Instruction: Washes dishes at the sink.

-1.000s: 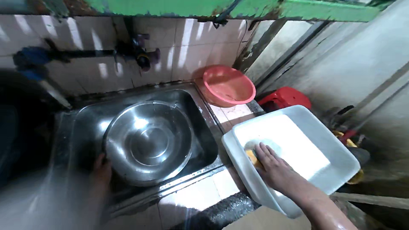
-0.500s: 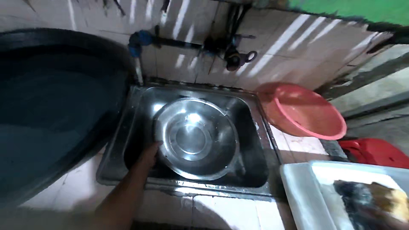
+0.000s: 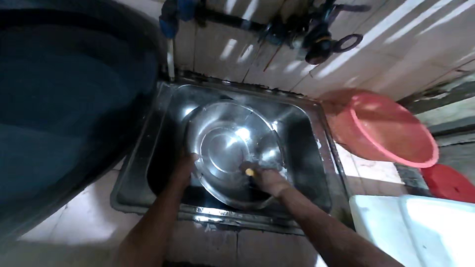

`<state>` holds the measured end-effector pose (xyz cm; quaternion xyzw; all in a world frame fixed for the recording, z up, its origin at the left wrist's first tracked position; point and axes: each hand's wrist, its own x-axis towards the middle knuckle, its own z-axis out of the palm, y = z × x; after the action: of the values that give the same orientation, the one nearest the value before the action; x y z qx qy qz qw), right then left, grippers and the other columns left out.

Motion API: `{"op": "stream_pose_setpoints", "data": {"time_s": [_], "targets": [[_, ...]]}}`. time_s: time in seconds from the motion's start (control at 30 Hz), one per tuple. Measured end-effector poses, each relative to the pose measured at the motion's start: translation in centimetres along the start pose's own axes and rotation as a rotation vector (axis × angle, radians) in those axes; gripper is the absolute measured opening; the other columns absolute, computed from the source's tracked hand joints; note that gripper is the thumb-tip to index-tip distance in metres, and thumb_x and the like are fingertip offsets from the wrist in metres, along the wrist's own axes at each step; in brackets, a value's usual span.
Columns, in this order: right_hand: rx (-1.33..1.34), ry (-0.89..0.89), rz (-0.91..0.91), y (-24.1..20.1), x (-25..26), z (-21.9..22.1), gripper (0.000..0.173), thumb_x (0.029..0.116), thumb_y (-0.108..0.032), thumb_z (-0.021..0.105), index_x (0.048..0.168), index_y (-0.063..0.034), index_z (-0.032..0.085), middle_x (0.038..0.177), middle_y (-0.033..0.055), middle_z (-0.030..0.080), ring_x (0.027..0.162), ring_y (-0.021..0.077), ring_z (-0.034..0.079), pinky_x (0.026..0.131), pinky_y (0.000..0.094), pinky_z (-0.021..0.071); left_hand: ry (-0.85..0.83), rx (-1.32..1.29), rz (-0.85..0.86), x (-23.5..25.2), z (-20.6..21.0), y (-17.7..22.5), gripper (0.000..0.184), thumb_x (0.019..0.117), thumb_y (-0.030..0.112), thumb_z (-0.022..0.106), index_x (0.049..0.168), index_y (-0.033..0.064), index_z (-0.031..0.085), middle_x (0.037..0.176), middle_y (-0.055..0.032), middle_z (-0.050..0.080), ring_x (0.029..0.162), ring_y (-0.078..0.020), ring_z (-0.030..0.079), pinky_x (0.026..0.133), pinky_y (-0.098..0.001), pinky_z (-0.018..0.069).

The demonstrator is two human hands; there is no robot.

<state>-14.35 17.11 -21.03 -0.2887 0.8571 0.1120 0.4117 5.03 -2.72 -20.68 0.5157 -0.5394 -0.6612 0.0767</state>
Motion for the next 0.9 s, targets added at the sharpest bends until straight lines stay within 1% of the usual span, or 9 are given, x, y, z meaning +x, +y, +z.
{"op": "stream_pose_setpoints", "data": {"time_s": [0.13,0.2,0.33,0.43,0.47,0.53,0.67,0.8,0.9], "targets": [[0.553,-0.094,-0.176,-8.6,-3.0,2.2,0.054,0.0968,-0.035,0.070,0.140,-0.0066,0.055,0.127,0.0203,0.065,0.118,0.0318,0.063,0.104,0.0524,0.0488,0.041,0.063,0.007,-0.2,0.1,0.4,0.056,0.0990,0.014,0.064,0.151,0.0108,0.043,0.130,-0.0206,0.060,0.110,-0.0320,0.062,0.090,-0.0522,0.0532],[0.639,-0.109,-0.209,-8.7,-4.7,1.6,0.051,0.0967,-0.030,0.072,0.138,-0.0043,0.056,0.124,0.0203,0.065,0.115,0.0301,0.064,0.103,0.0503,0.0492,0.070,0.046,-0.014,-0.5,-0.1,0.7,0.056,0.0988,0.010,0.063,0.151,0.0102,0.042,0.131,-0.0215,0.059,0.111,-0.0333,0.061,0.091,-0.0538,0.0517],[0.113,-0.007,-0.065,-0.8,-5.9,0.2,0.043,0.1033,-0.029,0.060,0.138,-0.0042,0.059,0.133,0.0243,0.063,0.127,0.0412,0.059,0.111,0.0593,0.0417,0.105,-0.007,-0.041,-0.5,0.0,1.0,0.056,0.0974,0.007,0.062,0.150,0.0103,0.043,0.130,-0.0202,0.060,0.110,-0.0316,0.062,0.089,-0.0519,0.0528],[-0.177,0.231,0.001,4.6,-3.2,-0.9,0.038,0.1013,-0.028,0.063,0.136,-0.0121,0.065,0.139,0.0145,0.063,0.139,0.0393,0.047,0.119,0.0599,0.0280,0.125,-0.042,-0.058,-0.5,0.5,1.2,0.058,0.0957,0.004,0.062,0.150,0.0112,0.044,0.131,-0.0197,0.060,0.110,-0.0313,0.061,0.089,-0.0517,0.0530],[-0.186,0.262,0.033,4.7,-2.8,-0.9,0.037,0.1008,-0.027,0.063,0.136,-0.0135,0.065,0.139,0.0122,0.063,0.140,0.0387,0.045,0.118,0.0589,0.0287,0.136,-0.046,-0.063,-0.4,0.6,1.2,0.058,0.0944,0.003,0.063,0.149,0.0109,0.045,0.130,-0.0197,0.060,0.110,-0.0314,0.061,0.088,-0.0519,0.0530],[-0.084,0.209,0.049,2.7,-3.8,0.1,0.041,0.1018,-0.027,0.061,0.139,-0.0098,0.062,0.141,0.0163,0.060,0.141,0.0397,0.045,0.118,0.0572,0.0325,0.147,-0.023,-0.059,-0.1,0.5,1.2,0.057,0.0932,0.002,0.064,0.147,0.0092,0.046,0.129,-0.0204,0.060,0.111,-0.0326,0.061,0.088,-0.0534,0.0522],[0.236,0.122,-0.130,0.0,-7.0,3.1,0.046,0.1003,-0.026,0.062,0.140,-0.0041,0.059,0.138,0.0202,0.061,0.136,0.0367,0.051,0.117,0.0512,0.0376,0.141,0.004,-0.062,-0.3,0.5,1.4,0.060,0.0940,0.003,0.061,0.151,0.0106,0.043,0.133,-0.0202,0.058,0.115,-0.0331,0.060,0.090,-0.0546,0.0518],[-0.071,0.165,-0.125,3.4,-1.0,0.6,0.045,0.1032,-0.019,0.055,0.147,-0.0101,0.055,0.155,0.0159,0.047,0.147,0.0389,0.038,0.118,0.0566,0.0334,0.153,0.058,-0.038,0.3,0.5,1.3,0.055,0.0965,0.005,0.063,0.149,0.0088,0.047,0.131,-0.0219,0.060,0.113,-0.0339,0.061,0.091,-0.0537,0.0523],[-0.257,0.299,-0.090,3.8,6.0,-3.1,0.044,0.1018,-0.017,0.059,0.146,-0.0152,0.057,0.155,0.0129,0.047,0.143,0.0413,0.041,0.112,0.0608,0.0384,0.117,0.188,0.022,0.5,0.6,1.2,0.047,0.1004,0.012,0.062,0.145,0.0031,0.049,0.120,-0.0227,0.064,0.103,-0.0318,0.064,0.088,-0.0496,0.0540]]}}
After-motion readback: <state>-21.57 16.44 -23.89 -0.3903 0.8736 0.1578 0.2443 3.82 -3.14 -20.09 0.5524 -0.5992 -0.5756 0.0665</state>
